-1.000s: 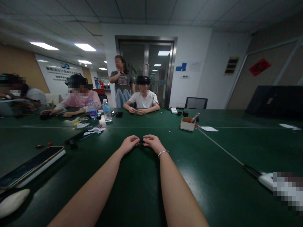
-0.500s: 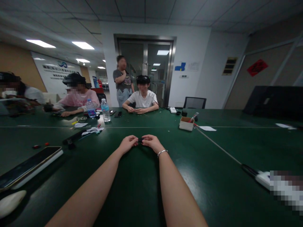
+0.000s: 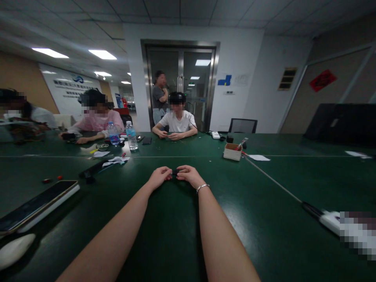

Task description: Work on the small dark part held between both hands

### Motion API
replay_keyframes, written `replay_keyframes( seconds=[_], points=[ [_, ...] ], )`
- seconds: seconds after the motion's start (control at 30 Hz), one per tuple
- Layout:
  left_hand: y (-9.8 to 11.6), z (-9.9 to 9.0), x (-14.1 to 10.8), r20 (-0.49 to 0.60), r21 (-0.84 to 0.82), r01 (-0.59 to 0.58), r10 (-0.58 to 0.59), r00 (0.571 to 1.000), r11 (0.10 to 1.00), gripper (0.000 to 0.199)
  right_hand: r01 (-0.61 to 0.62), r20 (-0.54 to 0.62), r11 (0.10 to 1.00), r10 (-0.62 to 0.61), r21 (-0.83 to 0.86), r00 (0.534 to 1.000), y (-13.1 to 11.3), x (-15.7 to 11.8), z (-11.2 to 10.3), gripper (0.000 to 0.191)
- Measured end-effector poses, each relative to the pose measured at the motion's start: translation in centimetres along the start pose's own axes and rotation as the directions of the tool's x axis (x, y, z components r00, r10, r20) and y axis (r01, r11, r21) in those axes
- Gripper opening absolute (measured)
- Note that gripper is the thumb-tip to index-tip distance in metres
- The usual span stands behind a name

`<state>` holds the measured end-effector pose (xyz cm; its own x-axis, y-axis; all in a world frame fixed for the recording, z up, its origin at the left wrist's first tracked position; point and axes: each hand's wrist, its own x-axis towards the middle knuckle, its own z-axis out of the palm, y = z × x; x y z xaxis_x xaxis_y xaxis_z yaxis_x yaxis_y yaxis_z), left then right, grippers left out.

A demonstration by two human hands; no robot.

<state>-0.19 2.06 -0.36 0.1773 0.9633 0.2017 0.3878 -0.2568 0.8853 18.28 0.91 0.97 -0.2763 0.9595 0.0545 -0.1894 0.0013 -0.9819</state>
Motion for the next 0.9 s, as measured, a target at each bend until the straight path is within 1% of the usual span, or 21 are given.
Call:
replay_keyframes(
  seconds=[0.13,0.2,0.33,0.4,0.53,0.73,0.9],
  points=[
    [0.31,-0.18,-0.18,0.027,0.008,-0.027,0.026,0.999,1.000,0.033,0.017,-0.021,1.000,-0.018,-0.007,1.000,0.21,0.15,-0.03,0.018],
    [0.29,-0.17,-0.14,0.031,0.010,-0.034,0.033,0.999,0.999,0.034,0.028,-0.029,1.000,-0.028,-0.008,0.999,0.32,0.25,-0.03,0.016],
    [0.11,-0.12,0.03,0.022,0.007,-0.024,0.024,0.999,1.000,0.036,0.024,-0.061,1.000,-0.023,0.005,0.998,0.42,0.38,0.00,0.027],
    [0.11,-0.15,0.00,0.020,0.001,-0.011,0.011,1.000,1.000,0.038,0.006,-0.072,1.000,-0.005,0.010,0.997,0.45,0.37,0.02,0.028],
    [0.33,-0.23,-0.20,0.024,-0.027,0.012,-0.011,1.000,1.000,0.039,0.014,-0.040,1.000,-0.014,0.015,0.999,0.47,0.24,0.02,0.023],
    [0.13,0.19,0.07,-0.028,-0.094,0.029,-0.032,0.999,0.995,0.034,0.019,0.006,1.000,-0.019,-0.006,1.000,0.34,0.06,0.00,0.029],
    [-0.04,0.23,0.14,0.012,-0.105,0.006,-0.004,1.000,0.994,0.029,0.011,-0.005,1.000,-0.011,-0.010,1.000,0.21,0.02,0.01,0.029]
  ],
)
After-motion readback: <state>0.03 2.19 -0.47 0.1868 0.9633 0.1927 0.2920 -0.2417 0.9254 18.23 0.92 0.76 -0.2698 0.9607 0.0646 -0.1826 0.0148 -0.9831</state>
